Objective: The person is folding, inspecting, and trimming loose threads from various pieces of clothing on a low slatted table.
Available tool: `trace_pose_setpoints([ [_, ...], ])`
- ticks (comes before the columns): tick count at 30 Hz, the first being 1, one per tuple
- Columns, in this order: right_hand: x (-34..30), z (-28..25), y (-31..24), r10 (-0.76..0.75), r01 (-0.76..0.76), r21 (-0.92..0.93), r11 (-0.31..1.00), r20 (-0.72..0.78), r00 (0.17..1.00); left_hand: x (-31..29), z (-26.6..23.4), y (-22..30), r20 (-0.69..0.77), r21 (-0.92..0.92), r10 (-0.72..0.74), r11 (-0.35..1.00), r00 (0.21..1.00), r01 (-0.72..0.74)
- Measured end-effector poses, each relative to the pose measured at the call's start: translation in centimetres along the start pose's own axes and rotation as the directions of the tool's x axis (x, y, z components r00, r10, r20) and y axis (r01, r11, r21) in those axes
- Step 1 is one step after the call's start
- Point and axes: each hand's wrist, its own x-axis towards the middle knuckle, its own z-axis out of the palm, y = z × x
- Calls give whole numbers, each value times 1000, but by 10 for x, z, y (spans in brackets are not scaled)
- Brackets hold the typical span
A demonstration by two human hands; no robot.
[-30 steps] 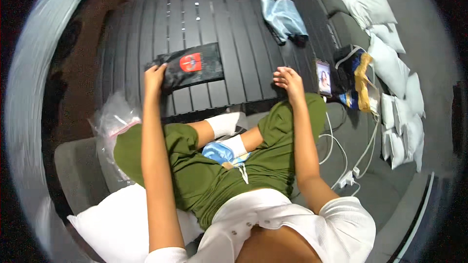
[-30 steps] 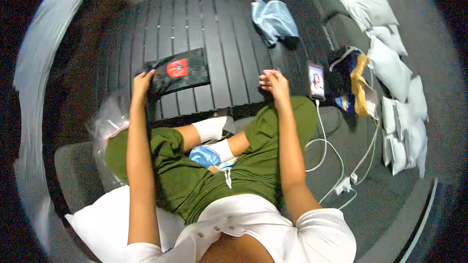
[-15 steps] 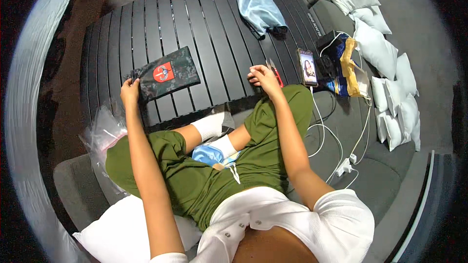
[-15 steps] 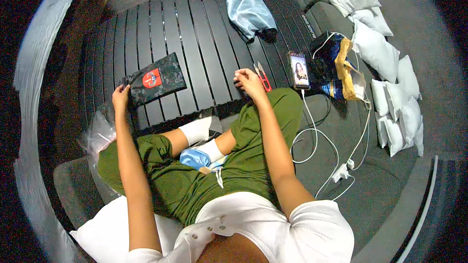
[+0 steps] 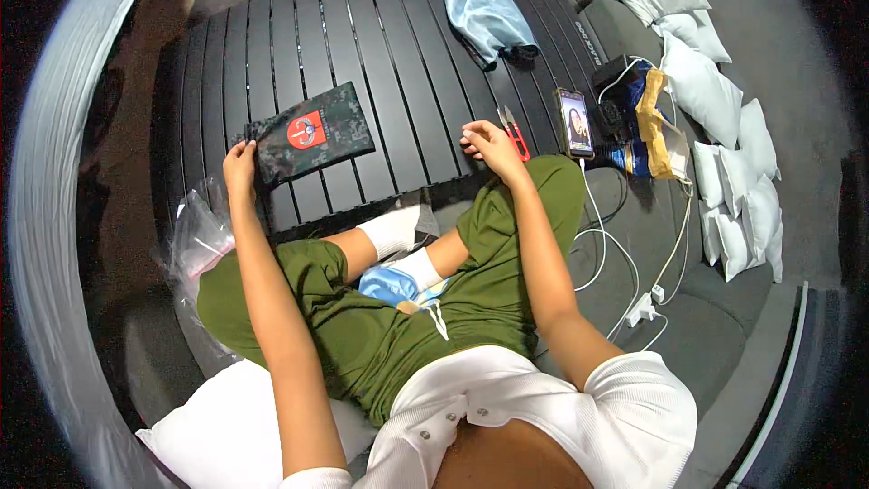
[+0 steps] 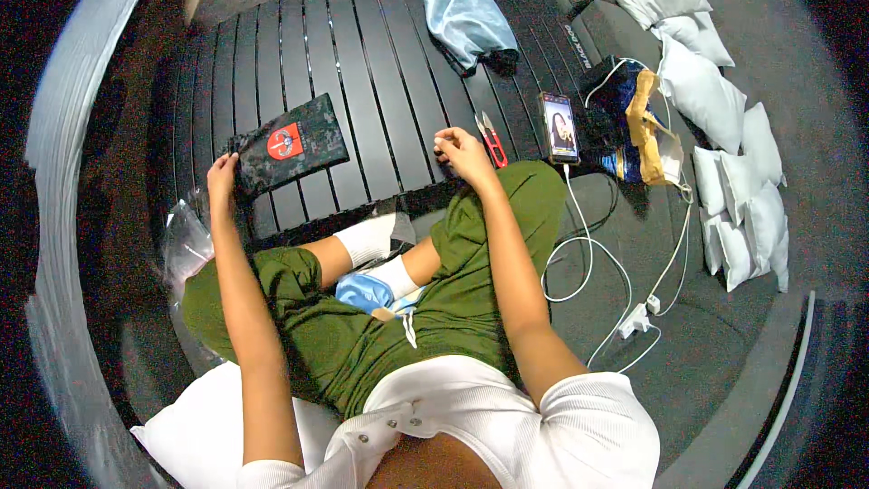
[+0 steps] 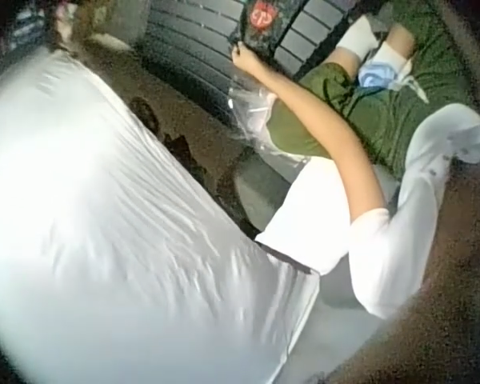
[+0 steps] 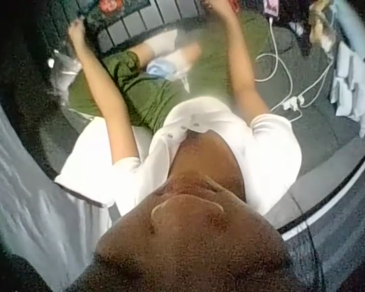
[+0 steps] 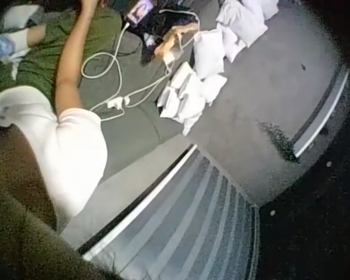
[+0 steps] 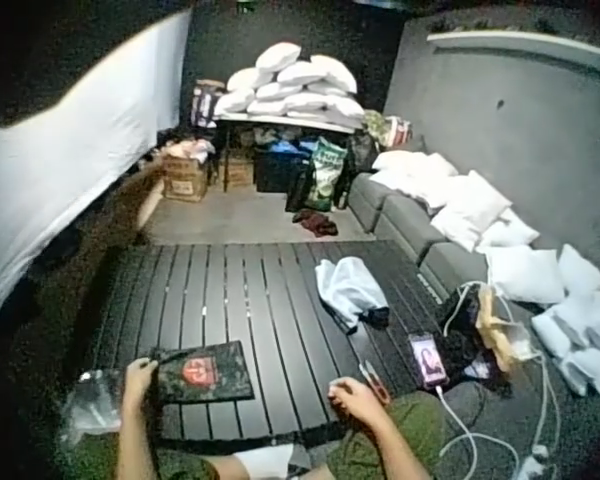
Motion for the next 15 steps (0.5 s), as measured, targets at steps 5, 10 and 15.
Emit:
trace_pose_setpoints([
  [5,1,0,0,-1,1,-22,1000,9,1000,1,-1,0,-65,135,89,988,994,-79],
  [10,1,2,0,-9,10,-31,999,8,1000,-8,0,6,-119,370,111,927,987,-59],
  [15,1,2,3,-11,11,-77,997,0,1000,-15,-3,16,-146,339,104,939,984,-49],
])
